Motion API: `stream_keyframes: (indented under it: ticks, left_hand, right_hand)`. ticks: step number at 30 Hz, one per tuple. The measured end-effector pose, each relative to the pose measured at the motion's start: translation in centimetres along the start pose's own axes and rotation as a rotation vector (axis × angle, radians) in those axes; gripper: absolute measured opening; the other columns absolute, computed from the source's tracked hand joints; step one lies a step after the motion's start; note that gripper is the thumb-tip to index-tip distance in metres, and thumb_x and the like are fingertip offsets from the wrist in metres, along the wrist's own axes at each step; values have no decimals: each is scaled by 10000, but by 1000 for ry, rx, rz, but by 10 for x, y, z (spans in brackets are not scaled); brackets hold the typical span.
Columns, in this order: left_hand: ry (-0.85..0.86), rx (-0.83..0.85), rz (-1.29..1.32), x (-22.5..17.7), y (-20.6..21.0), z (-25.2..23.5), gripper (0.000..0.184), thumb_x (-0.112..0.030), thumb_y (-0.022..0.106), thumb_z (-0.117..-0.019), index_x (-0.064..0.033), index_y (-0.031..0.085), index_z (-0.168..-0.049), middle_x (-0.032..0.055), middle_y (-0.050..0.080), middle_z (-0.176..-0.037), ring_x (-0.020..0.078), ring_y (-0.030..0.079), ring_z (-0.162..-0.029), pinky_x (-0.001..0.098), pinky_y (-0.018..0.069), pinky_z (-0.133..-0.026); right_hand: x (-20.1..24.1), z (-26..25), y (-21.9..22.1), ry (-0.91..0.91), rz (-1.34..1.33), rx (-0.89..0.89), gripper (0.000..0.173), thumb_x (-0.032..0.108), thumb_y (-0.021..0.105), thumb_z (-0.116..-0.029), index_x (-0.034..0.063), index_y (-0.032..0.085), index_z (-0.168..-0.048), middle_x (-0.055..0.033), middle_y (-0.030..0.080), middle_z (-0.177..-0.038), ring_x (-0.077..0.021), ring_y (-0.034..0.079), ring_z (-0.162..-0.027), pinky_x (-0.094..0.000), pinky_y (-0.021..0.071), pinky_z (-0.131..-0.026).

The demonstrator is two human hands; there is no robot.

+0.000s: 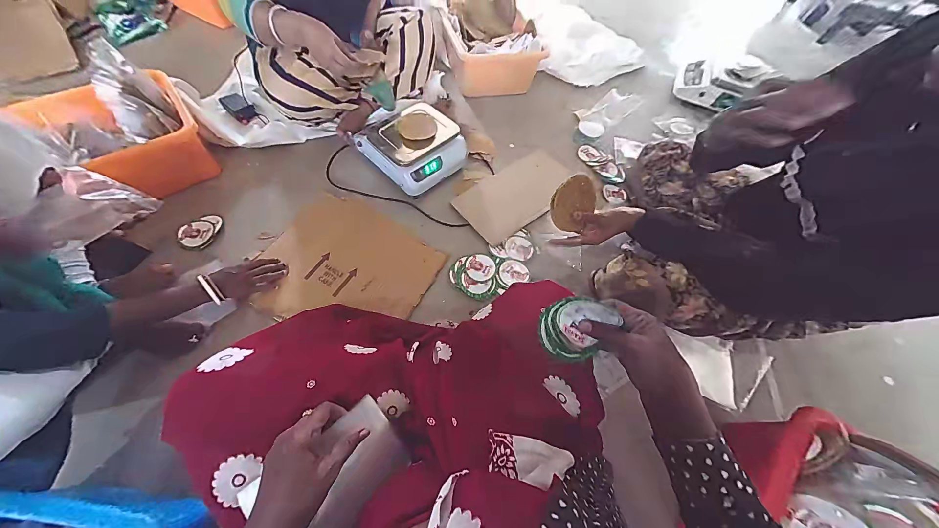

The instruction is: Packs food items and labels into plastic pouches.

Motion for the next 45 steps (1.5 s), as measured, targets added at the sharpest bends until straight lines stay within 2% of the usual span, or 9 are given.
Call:
stream_keyframes:
  ticks: [6, 11, 14, 16, 22, 27, 37, 42, 45]
  left_hand:
    - [29, 12, 30, 5, 5, -5, 516, -593, 588, -905, -93, 710, -923, 15, 650, -716, 162, 630, -637, 433, 528, -578]
    - [20, -14, 25, 6, 8, -4, 499, -559, 554, -945, -87, 712, -925, 22, 643, -701, 163, 621, -621, 430, 520, -572]
    - [2, -22, 30, 6, 7, -3, 471, -526, 563, -945, -83, 724, -940, 33, 667, -724, 182, 648, -648, 449, 533, -594]
    - [-5, -34, 34, 6, 7, -3, 459, -513, 571, -943, -83, 731, -944, 39, 680, -734, 185, 658, -657, 450, 538, -601]
    - [-23, -45, -4, 5, 8, -6, 452, -511, 587, -930, -87, 743, -943, 47, 701, -743, 200, 681, -653, 458, 543, -579]
    - [-10, -47, -23, 2, 7, -11, 456, -500, 580, -932, -74, 744, -942, 65, 699, -726, 212, 680, -634, 453, 538, -563]
    - [9, -45, -1, 5, 8, -12, 443, -501, 590, -935, -86, 744, -955, 48, 713, -755, 179, 690, -666, 419, 553, -592]
    - [-23, -35, 56, 6, 6, -11, 427, -483, 615, -933, -86, 733, -1036, 33, 744, -852, 154, 717, -755, 426, 582, -652]
    - [-44, -25, 96, 7, 6, -11, 446, -501, 616, -928, -92, 713, -1077, 15, 734, -851, 130, 699, -734, 414, 574, -636]
  right_hand:
    - [10, -74, 70, -105, 121, 103, 275, 73, 740, -898, 22, 684, -1162, -74, 726, -1031, -125, 697, -936, -356, 595, -870]
    - [-24, -160, 170, -98, 622, 415, 251, 123, 760, -907, 16, 734, -1132, -215, 713, -1098, -373, 674, -1058, -615, 504, -947]
    - [-49, -184, 213, -102, 812, 570, 239, 129, 762, -893, -5, 739, -1089, -247, 707, -1077, -420, 665, -1054, -640, 496, -920]
    - [-24, -172, 229, 99, 958, 674, 270, 82, 675, -947, -29, 699, -1191, -251, 661, -1256, -403, 604, -1220, -599, 436, -1040]
    - [-96, -198, 250, 163, 989, 743, 396, 124, 769, -870, -26, 680, -1225, -264, 650, -1233, -418, 608, -1163, -620, 454, -995]
    - [-74, -185, 249, 262, 1079, 785, 450, 152, 737, -920, -40, 616, -1308, -282, 585, -1358, -431, 542, -1293, -628, 407, -1064]
    - [-95, -188, 256, 164, 1125, 947, 468, 187, 792, -880, -4, 653, -1285, -281, 617, -1303, -451, 571, -1239, -655, 422, -1030]
    - [-92, -185, 251, 188, 980, 851, 506, 149, 828, -832, 13, 669, -1293, -285, 609, -1321, -444, 561, -1253, -642, 415, -1056]
    - [-43, -163, 256, 337, 1089, 819, 486, 64, 701, -946, 31, 577, -1415, -241, 538, -1445, -381, 489, -1355, -548, 352, -1128]
Point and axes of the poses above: each hand's wrist, its own z-axis away from the middle knuckle, its own y-axis out of the palm, x = y × z, the point moved 3 cm from there along -z, towards the middle knuckle
